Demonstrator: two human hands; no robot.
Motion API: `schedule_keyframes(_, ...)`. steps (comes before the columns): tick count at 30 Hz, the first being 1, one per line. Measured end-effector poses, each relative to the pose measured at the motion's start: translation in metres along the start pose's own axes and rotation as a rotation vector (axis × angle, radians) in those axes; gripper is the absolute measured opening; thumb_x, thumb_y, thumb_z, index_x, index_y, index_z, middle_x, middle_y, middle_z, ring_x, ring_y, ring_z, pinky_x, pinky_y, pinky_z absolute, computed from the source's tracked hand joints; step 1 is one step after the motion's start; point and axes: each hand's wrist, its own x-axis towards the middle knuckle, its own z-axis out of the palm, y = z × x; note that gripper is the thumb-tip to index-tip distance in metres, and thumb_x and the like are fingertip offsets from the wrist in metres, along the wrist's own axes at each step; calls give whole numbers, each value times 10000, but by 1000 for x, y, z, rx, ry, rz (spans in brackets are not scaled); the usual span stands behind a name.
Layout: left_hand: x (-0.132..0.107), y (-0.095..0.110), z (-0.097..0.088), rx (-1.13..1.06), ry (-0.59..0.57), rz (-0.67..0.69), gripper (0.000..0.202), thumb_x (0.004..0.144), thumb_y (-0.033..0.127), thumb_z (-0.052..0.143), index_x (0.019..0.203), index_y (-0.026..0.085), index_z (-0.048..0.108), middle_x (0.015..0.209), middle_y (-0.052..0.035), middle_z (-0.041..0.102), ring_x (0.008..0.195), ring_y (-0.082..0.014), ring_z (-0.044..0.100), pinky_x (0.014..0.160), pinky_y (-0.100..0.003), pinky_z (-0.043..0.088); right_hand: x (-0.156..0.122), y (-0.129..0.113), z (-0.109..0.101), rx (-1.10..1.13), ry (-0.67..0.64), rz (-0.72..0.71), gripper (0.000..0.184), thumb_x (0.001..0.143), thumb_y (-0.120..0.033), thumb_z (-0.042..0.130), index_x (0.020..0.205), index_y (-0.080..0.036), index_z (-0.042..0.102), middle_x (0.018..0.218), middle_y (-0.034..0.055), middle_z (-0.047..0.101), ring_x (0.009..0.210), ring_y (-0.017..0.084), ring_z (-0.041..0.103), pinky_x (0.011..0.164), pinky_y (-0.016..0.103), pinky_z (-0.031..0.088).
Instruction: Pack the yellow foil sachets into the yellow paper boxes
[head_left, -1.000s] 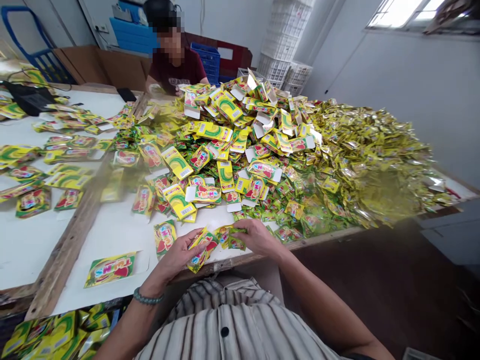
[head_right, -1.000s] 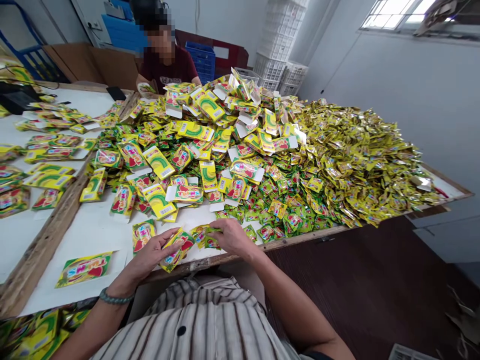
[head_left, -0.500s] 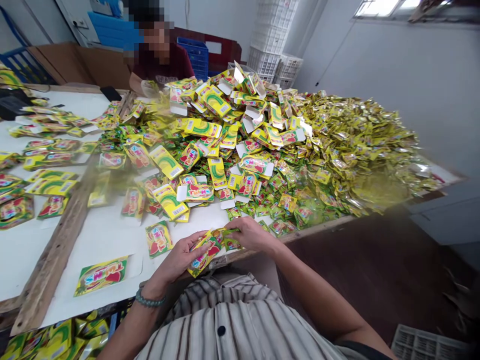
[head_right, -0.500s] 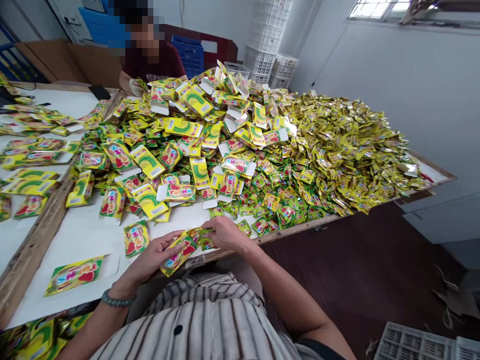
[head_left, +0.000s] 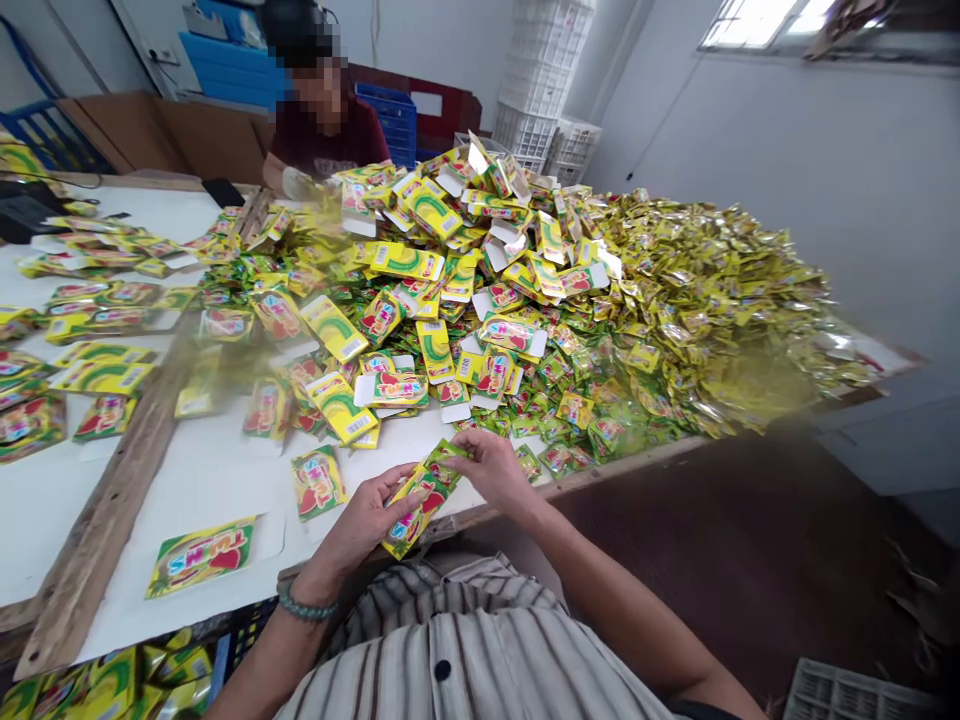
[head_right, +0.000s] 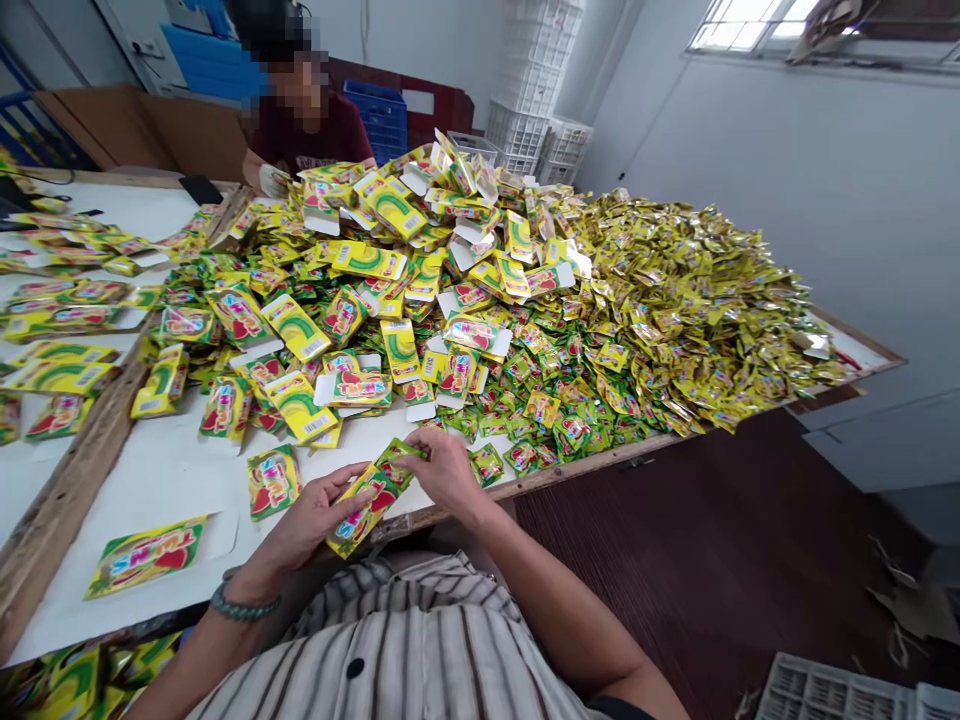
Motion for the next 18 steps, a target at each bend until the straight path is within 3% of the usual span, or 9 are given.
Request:
schedule_keyframes(4, 0, 5, 3, 83, 51, 57, 617, 671, 430, 784, 1196, 151, 620, 1098, -94, 725, 945, -267, 683, 806, -338, 541, -9, -1, 17, -68, 75, -107, 50, 745, -166, 709, 744, -185, 663, 683, -18, 633, 635, 121, 551, 604, 223, 396)
schedule_keyframes(10, 3, 7, 6, -33, 97, 19, 679, 634, 414, 811, 1219, 143, 595, 1021, -91, 744, 854, -244, 700, 754, -319, 542, -17, -7, 13, -98, 165, -226, 65, 863, -216, 630, 872, -207, 694, 844, 35, 696, 805, 167, 606, 745, 278, 447)
schedule_keyframes(14, 4, 5, 4, -27, 107, 27, 662, 618, 415, 819, 1185, 138, 618, 990, -93, 750, 846, -254, 700, 749, -332, 546, -21, -14, 10, -294, 68, -339, 164, 901, -167, 561, 835, -218, 702, 805, 27, 701, 848, 184, 557, 801, 338, 366)
schedule_keyframes(18, 2, 2, 1, 13, 114, 56, 574, 649, 432, 793, 1123, 137, 659, 1050, -102, 739, 925, -270, 689, 816, -354, 542, -25, -19, 12, -270, -5, -230, 99, 886, -204, 615, 848, -231, 702, 825, 3, 712, 976, 186, 567, 863, 358, 293)
